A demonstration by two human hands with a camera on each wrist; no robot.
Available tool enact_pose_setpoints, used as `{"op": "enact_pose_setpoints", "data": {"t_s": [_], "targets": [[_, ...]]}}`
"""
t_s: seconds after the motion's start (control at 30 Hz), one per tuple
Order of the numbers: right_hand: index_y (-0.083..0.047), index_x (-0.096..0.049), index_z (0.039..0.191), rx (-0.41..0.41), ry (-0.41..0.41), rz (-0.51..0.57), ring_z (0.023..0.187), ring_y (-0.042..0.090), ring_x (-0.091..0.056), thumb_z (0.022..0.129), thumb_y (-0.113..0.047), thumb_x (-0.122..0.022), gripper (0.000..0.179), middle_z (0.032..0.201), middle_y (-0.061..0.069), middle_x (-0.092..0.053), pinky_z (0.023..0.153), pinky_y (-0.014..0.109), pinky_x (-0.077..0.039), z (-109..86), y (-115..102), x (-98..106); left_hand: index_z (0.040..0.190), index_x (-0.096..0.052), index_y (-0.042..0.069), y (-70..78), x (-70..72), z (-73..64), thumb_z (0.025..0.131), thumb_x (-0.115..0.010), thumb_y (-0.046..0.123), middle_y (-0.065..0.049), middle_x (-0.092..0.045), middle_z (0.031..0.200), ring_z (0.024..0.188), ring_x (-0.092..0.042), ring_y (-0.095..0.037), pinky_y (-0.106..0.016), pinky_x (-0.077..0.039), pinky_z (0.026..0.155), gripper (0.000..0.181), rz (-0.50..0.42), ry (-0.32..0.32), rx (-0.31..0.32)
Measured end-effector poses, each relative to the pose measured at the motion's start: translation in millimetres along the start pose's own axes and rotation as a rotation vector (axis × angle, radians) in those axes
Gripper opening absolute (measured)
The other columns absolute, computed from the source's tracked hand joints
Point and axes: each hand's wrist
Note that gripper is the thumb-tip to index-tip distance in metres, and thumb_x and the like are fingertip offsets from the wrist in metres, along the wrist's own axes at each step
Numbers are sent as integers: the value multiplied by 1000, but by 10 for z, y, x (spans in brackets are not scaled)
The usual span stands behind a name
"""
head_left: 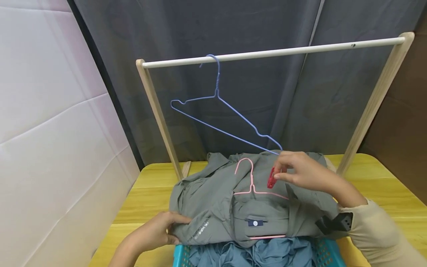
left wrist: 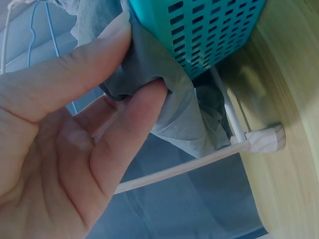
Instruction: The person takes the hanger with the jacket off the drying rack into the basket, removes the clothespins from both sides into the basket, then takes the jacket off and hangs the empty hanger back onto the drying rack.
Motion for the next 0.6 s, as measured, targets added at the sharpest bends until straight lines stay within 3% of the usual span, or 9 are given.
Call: {"op": "enact_pose_setpoints", "data": {"t_s": [0.6], "targets": [[-16, -62, 77, -135, 76, -37, 67, 5, -50, 76, -8, -73, 14, 77, -11, -53, 59, 23, -46, -509, 367, 210, 111, -66, 3, 4, 6, 20, 67, -75, -4, -5, -63, 107, 84, -52, -4, -23, -47, 68, 45, -46, -11, 5]]}}
Point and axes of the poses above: each hand's wrist, its own z-axis towards the middle knuckle, its own x-axis out of the back of the hand, y = z × x
